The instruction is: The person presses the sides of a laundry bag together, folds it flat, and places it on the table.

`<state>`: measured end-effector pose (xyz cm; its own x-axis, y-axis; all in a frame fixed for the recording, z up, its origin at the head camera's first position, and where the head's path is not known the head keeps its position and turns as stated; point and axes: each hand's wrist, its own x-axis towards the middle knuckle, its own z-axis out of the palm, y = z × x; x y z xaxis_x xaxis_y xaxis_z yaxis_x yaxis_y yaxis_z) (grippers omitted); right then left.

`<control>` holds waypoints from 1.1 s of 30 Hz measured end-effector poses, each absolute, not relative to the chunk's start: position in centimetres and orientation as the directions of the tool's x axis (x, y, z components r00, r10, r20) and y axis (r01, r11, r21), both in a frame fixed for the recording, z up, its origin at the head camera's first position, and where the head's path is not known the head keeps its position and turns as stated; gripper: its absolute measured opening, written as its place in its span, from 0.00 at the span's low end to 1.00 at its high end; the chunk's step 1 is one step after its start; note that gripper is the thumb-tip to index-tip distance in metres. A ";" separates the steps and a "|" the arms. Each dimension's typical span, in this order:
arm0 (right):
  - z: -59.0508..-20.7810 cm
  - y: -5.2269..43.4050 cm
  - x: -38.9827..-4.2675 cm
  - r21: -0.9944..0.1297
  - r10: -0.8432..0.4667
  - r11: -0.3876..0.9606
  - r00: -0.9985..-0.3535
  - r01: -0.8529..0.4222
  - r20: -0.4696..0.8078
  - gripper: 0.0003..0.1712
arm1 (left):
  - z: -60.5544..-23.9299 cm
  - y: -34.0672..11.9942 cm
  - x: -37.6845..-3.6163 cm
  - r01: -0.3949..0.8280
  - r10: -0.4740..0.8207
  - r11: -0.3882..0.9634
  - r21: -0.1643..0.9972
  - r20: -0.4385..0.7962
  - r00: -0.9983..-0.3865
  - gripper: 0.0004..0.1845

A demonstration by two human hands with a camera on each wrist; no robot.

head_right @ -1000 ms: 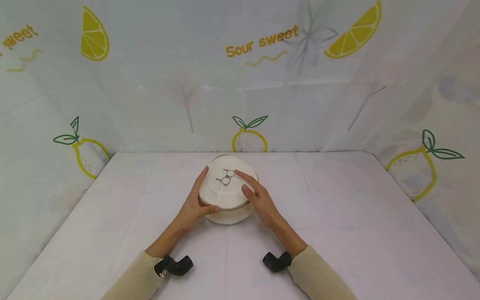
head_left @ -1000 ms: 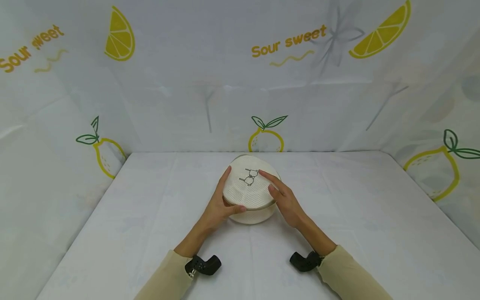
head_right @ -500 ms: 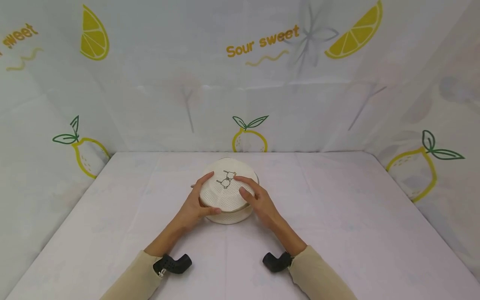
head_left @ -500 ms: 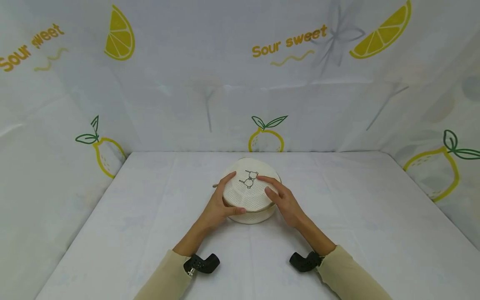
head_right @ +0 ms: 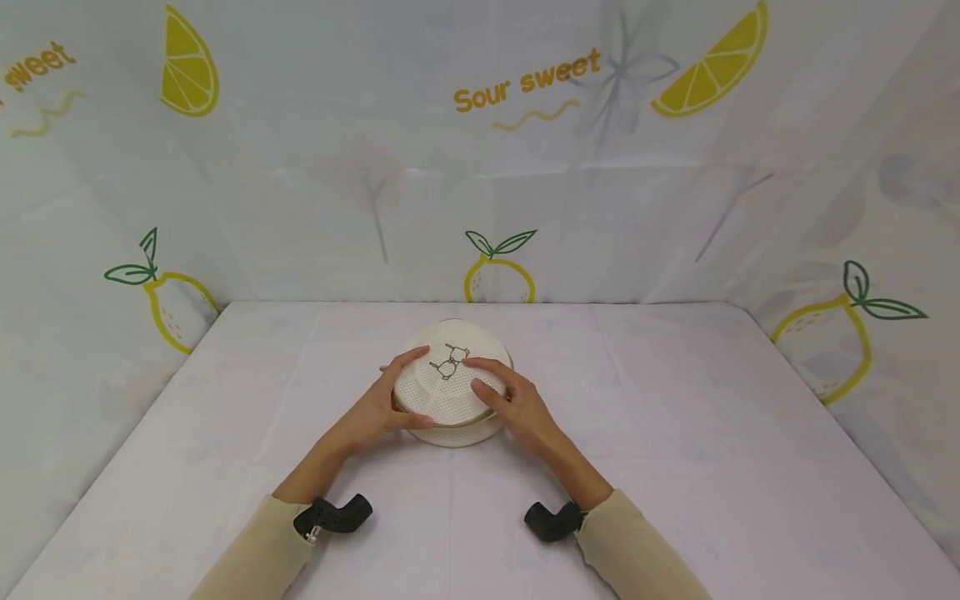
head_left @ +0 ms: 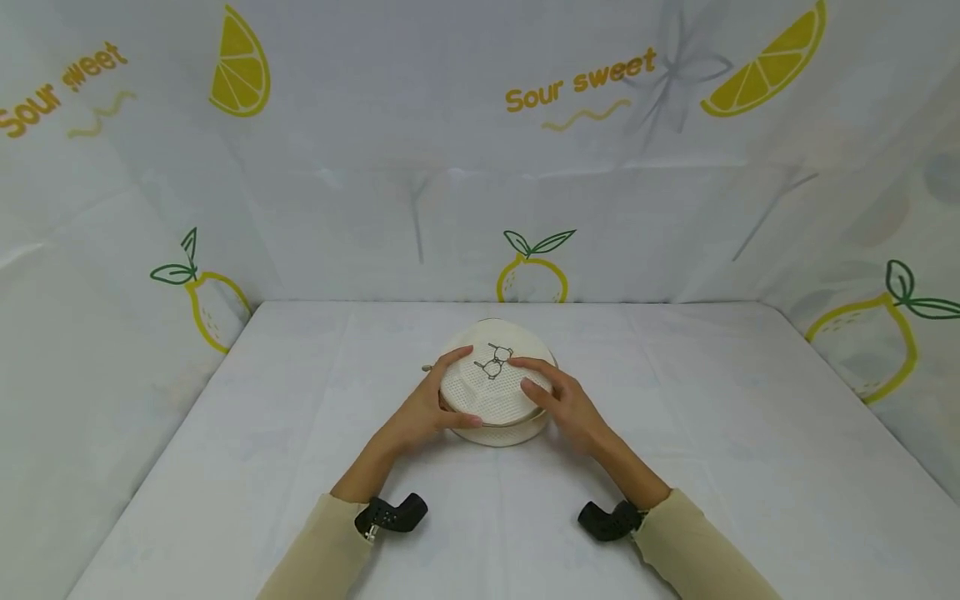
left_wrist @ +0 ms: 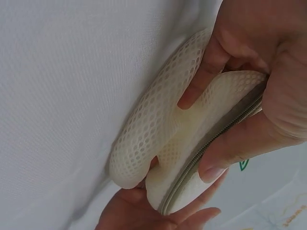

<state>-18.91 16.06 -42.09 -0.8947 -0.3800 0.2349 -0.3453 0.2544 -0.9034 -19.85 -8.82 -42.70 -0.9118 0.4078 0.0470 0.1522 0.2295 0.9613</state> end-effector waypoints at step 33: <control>-40.0 17.5 -19.0 -0.802 -0.378 0.510 -0.919 -0.310 0.115 0.20 | -41.7 -10.0 -19.9 0.131 0.439 0.300 0.945 -0.015 -0.898 0.43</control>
<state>-19.01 17.49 -39.97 -0.9185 -0.3785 0.1146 -0.3102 0.5099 -0.8024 -19.92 -9.97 -41.73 -0.8984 0.4390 -0.0148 0.1310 0.3000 0.9449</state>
